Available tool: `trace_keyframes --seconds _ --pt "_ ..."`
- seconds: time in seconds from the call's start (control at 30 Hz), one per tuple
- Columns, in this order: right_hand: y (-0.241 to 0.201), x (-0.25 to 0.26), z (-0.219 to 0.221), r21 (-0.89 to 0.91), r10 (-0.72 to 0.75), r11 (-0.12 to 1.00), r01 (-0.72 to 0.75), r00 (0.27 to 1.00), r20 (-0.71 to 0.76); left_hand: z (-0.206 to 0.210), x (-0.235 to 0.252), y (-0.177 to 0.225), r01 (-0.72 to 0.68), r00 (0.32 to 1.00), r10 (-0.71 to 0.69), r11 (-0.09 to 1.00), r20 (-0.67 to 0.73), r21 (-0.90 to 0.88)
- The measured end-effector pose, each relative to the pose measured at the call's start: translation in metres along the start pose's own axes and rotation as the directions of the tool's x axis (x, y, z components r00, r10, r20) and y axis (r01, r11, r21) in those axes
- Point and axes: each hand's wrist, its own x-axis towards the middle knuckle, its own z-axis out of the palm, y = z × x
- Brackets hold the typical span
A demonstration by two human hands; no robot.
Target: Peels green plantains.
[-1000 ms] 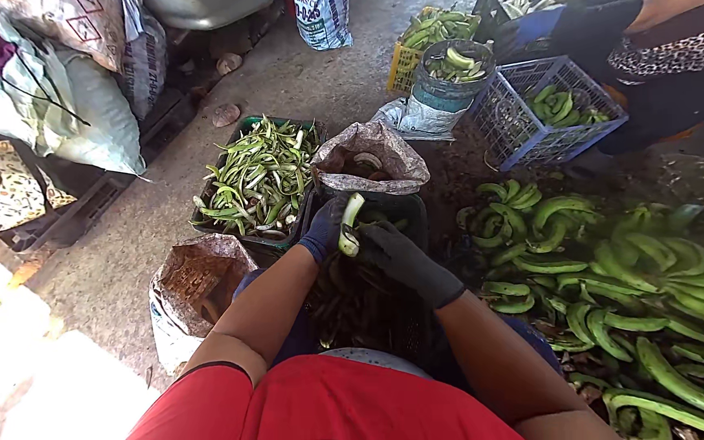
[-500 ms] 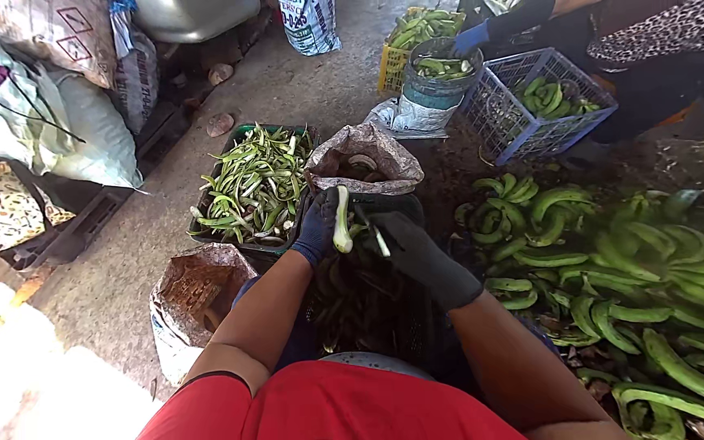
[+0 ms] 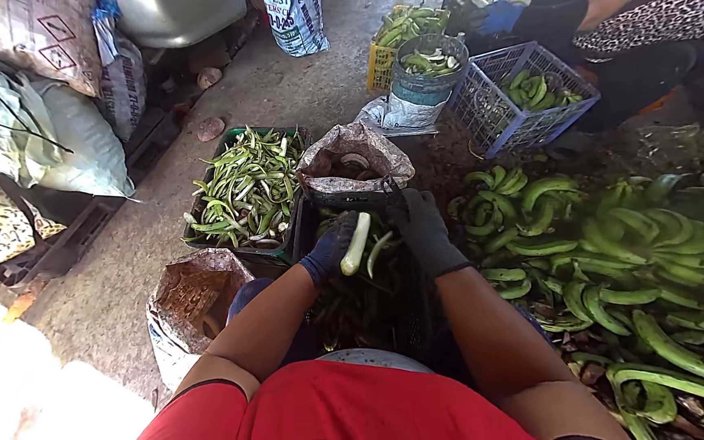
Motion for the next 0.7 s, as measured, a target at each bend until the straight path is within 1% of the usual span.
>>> trace_keyframes --seconds 0.03,0.07,0.1,0.17,0.2,0.27,0.33,0.4,0.47,0.53,0.6,0.63,0.67,0.7 --pt "-0.004 -0.003 -0.004 0.060 -0.047 0.997 0.046 0.999 0.017 -0.002 0.000 0.000 0.103 0.991 -0.116 0.977 -0.059 -0.185" --pt "-0.010 -0.008 -0.006 0.121 -0.113 0.987 0.108 0.993 0.036 -0.005 0.003 -0.003 0.174 0.965 -0.228 0.925 -0.127 -0.338" --pt "-0.017 -0.013 -0.007 0.184 -0.186 0.968 0.173 0.981 0.056 -0.010 0.006 -0.005 0.196 0.929 -0.301 0.893 -0.214 -0.404" --pt "-0.029 -0.028 -0.003 0.297 -0.325 0.912 0.281 0.939 0.110 -0.017 0.009 -0.010 0.173 0.842 -0.358 0.888 -0.404 -0.426" --pt "-0.034 -0.036 0.000 0.337 -0.375 0.889 0.310 0.915 0.147 -0.018 0.009 -0.012 0.162 0.796 -0.375 0.888 -0.475 -0.430" --pt "-0.042 -0.048 0.009 0.353 -0.424 0.873 0.336 0.881 0.210 -0.015 0.010 -0.012 0.147 0.725 -0.353 0.918 -0.592 -0.368" --pt "-0.044 -0.054 0.019 0.323 -0.423 0.885 0.335 0.868 0.259 -0.010 0.009 -0.008 0.166 0.689 -0.321 0.942 -0.649 -0.290" --pt "-0.037 -0.052 0.026 0.273 -0.405 0.904 0.329 0.865 0.297 -0.006 0.009 -0.006 0.178 0.679 -0.344 0.934 -0.649 -0.309" --pt "-0.026 -0.042 0.033 0.210 -0.366 0.927 0.310 0.869 0.333 -0.001 0.011 -0.004 0.160 0.697 -0.373 0.913 -0.612 -0.374" --pt "-0.016 -0.031 0.036 0.134 -0.311 0.950 0.281 0.892 0.329 0.004 0.017 0.001 0.108 0.744 -0.373 0.886 -0.554 -0.451" --pt "-0.009 -0.021 0.035 0.060 -0.260 0.965 0.254 0.927 0.269 0.006 0.016 0.002 0.136 0.833 -0.360 0.870 -0.421 -0.474" --pt "-0.006 -0.017 0.033 0.031 -0.223 0.974 0.223 0.944 0.242 0.004 0.013 0.001 0.165 0.891 -0.317 0.893 -0.325 -0.419" --pt "-0.003 -0.012 0.031 0.004 -0.172 0.984 0.176 0.958 0.229 0.000 0.010 -0.002 0.156 0.950 -0.227 0.939 -0.215 -0.306" --pt "-0.001 -0.009 0.028 -0.021 -0.117 0.992 0.125 0.969 0.219 -0.004 0.009 -0.008 0.114 0.986 -0.132 0.979 -0.101 -0.168"
